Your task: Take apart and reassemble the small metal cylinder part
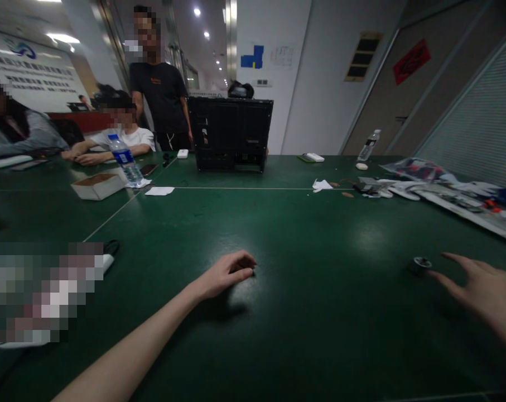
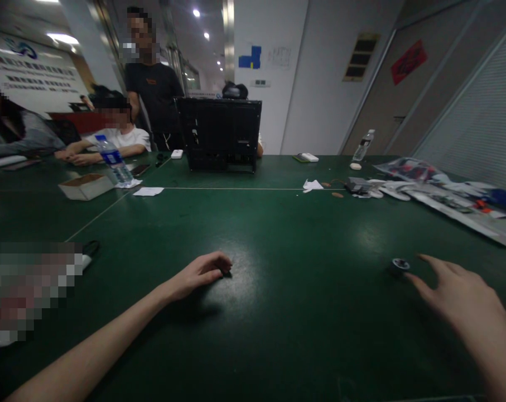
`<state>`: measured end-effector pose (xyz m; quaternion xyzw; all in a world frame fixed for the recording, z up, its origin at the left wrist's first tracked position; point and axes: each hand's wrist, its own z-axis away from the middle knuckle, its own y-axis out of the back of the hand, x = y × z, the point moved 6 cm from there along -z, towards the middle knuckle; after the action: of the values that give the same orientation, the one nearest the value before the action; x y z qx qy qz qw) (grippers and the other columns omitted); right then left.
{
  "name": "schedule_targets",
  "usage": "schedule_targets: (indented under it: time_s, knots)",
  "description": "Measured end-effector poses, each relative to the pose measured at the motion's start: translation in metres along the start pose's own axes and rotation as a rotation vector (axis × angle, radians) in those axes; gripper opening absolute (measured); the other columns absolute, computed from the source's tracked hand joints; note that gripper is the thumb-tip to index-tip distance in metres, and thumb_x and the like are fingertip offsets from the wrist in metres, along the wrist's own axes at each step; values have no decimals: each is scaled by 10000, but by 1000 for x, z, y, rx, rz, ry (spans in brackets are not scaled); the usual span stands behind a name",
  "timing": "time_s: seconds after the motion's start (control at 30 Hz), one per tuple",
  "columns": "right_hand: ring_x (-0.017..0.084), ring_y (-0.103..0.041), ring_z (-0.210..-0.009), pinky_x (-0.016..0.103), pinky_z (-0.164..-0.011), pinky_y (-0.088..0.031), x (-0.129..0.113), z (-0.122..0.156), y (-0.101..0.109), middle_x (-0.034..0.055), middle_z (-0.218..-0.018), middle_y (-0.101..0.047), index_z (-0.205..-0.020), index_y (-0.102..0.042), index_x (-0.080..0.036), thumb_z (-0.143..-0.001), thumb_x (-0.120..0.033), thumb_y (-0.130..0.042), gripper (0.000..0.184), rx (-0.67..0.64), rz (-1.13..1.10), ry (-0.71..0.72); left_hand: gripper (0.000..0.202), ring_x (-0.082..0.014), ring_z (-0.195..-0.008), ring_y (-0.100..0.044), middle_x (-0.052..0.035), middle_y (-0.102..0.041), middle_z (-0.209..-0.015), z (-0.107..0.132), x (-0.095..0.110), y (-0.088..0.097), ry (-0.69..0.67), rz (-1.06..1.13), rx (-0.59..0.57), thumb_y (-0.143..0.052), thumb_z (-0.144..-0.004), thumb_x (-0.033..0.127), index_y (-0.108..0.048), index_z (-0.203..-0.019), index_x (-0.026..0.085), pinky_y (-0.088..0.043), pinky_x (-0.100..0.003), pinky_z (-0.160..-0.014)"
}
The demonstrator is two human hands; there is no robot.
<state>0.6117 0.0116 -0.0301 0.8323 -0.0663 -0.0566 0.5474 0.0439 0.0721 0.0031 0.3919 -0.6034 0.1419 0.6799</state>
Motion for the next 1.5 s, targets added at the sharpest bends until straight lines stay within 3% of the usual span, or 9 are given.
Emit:
schedule_targets:
  time_s: [0.13,0.23,0.4,0.5,0.63,0.73,0.93,1.1,1.5]
  knots:
    - [356,-624,-853,419,-569,-434,-36,-23,-13,310,-1132,-558,-1236,-564,-144,-766,-484,-587,580,-184,36,-3,431,-245,-993,-548,-99,-573,-1082,1,1,1,3,6,0,-501,-856,516,-546,-1100,163,-440,-364,-868]
    - [302,-653,-779,373,-581,-457,-46,-26,-21,298,-1026,-604,-1125,-642,-115,-774,-310,-593,405,-269,-7,-9,419,-243,-985,-548,-95,-575,-1074,1,1,1,6,5,2,-507,-855,507,-550,-1092,164,-441,-365,-867]
    - [270,-662,-745,346,-580,-458,-76,-30,-10,266,-939,-641,-1023,-662,-114,-805,-207,-502,286,-309,-9,10,405,-239,-974,-553,-96,-579,-1074,3,2,2,20,-7,-1,-513,-856,489,-547,-1101,167,-443,-370,-873]
    - [269,-651,-834,361,-678,-481,-135,-33,10,247,-1001,-637,-1029,-647,-114,-852,-223,-439,294,-302,-112,108,411,-243,-976,-552,-100,-576,-1078,3,4,2,25,-17,-8,-517,-850,489,-552,-1099,165,-447,-371,-867]
    - [248,-604,-981,394,-868,-475,-247,-27,46,140,-1123,-606,-1144,-577,-168,-884,-267,-429,315,-333,-388,368,406,-241,-978,-546,-93,-575,-1083,4,6,3,42,-30,-3,-504,-855,492,-555,-1097,170,-445,-363,-859]
    - [215,-578,-1028,379,-903,-470,-323,-11,69,81,-1172,-579,-1226,-511,-220,-906,-276,-427,335,-427,-549,560,405,-241,-982,-541,-92,-575,-1088,3,5,2,49,-42,12,-503,-858,493,-555,-1105,177,-438,-352,-852]
    - [218,-561,-1045,363,-900,-458,-417,19,86,76,-1193,-569,-1288,-421,-221,-860,-245,-528,442,-498,-590,862,391,-220,-911,-544,-62,-591,-1009,0,5,1,-1,-75,20,-457,-881,500,-565,-1066,172,-424,-316,-803]
    - [236,-583,-974,376,-853,-464,-442,26,72,90,-1118,-600,-1248,-429,-191,-832,-229,-549,435,-465,-540,963,414,-210,-877,-519,-44,-584,-941,-2,7,4,-42,-118,41,-377,-906,519,-571,-1014,169,-405,-297,-780]
    - [203,-568,-977,330,-832,-460,-427,27,48,86,-1115,-591,-1173,-463,-176,-796,-222,-617,410,-432,-804,853,321,-183,-849,-556,-39,-594,-947,-5,6,-6,-29,-123,-4,-536,-858,427,-548,-1039,162,-433,-278,-750]
